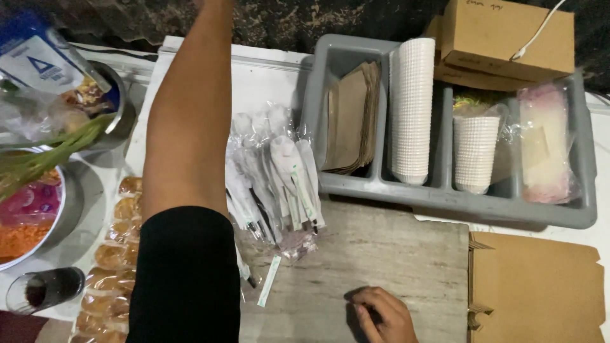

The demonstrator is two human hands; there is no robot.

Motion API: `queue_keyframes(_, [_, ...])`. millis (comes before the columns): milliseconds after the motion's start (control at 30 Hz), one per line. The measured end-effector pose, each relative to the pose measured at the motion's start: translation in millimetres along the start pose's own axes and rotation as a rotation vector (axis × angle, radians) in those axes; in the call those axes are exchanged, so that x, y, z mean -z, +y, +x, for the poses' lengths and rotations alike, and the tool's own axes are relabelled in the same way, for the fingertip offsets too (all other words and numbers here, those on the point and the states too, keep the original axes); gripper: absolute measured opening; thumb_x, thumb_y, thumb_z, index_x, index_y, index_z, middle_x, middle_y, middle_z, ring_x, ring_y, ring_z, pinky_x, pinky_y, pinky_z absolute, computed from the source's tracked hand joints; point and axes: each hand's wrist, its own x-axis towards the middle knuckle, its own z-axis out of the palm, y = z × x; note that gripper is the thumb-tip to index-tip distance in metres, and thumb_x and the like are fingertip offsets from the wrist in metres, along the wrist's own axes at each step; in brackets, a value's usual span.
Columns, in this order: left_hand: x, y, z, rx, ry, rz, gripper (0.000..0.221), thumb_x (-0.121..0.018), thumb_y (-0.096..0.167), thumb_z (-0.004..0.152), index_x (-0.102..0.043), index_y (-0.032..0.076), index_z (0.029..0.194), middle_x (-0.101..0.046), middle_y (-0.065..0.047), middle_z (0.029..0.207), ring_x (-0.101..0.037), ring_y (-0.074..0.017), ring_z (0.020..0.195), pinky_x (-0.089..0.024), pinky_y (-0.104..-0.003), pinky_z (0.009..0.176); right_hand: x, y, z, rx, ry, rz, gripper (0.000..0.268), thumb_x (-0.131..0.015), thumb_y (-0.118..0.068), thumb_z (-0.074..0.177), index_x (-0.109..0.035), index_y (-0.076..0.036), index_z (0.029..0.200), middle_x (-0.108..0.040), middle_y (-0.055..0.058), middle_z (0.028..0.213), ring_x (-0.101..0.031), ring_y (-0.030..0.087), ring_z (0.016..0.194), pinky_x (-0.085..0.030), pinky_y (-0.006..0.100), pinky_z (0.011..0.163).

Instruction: Fold cardboard boxes and pack them with wrapped food items and plastic cutlery

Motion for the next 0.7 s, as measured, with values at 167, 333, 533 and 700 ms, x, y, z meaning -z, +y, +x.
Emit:
queue_keyframes(167, [-26,-12,-20,0.006,-0.027,-0.014,0.037,-0.096,0.028,0.076,-0.076,0.002,0.092,-0.078,-0.008,0.082,-0.071,-0.0206,0.065,-0.060,-0.033,0.061,-4,7,1,0.043,0.047,-0.035,0.010,-0.075,-0.006,0.077,-0.075,-0.005,0.086,-0.081,0.007,0.087,-0.078,0.017,0.074,-0.063,0.026,0.073])
queue_keyframes(333, [-31,-19,-59,-0.003,-0.035,-0.011,0.035,-0.095,0.027,0.078,-0.076,0.002,0.093,-0.078,-0.008,0.083,-0.071,-0.0217,0.066,-0.059,-0.034,0.062,-5,14,-1,0.061,0.057,-0.026,0.010,-0.076,-0.008,0.074,-0.075,-0.004,0.084,-0.080,0.008,0.084,-0.079,0.018,0.072,-0.065,0.027,0.072])
queue_keyframes(533, [-23,-21,-88,-0.038,-0.042,-0.014,0.034,-0.094,0.026,0.079,-0.075,0.001,0.094,-0.078,-0.009,0.084,-0.071,-0.0230,0.067,-0.059,-0.035,0.064,-9,21,-5,0.060,0.077,-0.027,0.009,-0.077,-0.007,0.071,-0.076,-0.005,0.080,-0.081,0.007,0.081,-0.079,0.015,0.068,-0.065,0.025,0.069])
queue_keyframes(700, [-19,4,-16,-0.066,-0.049,-0.006,0.033,-0.093,0.025,0.081,-0.075,0.001,0.095,-0.077,-0.010,0.085,-0.071,-0.0240,0.068,-0.058,-0.036,0.065,-14,20,-4,0.032,0.148,-0.004,0.006,-0.076,-0.010,0.071,-0.076,-0.005,0.075,-0.081,0.008,0.075,-0.079,0.015,0.065,-0.066,0.025,0.068])
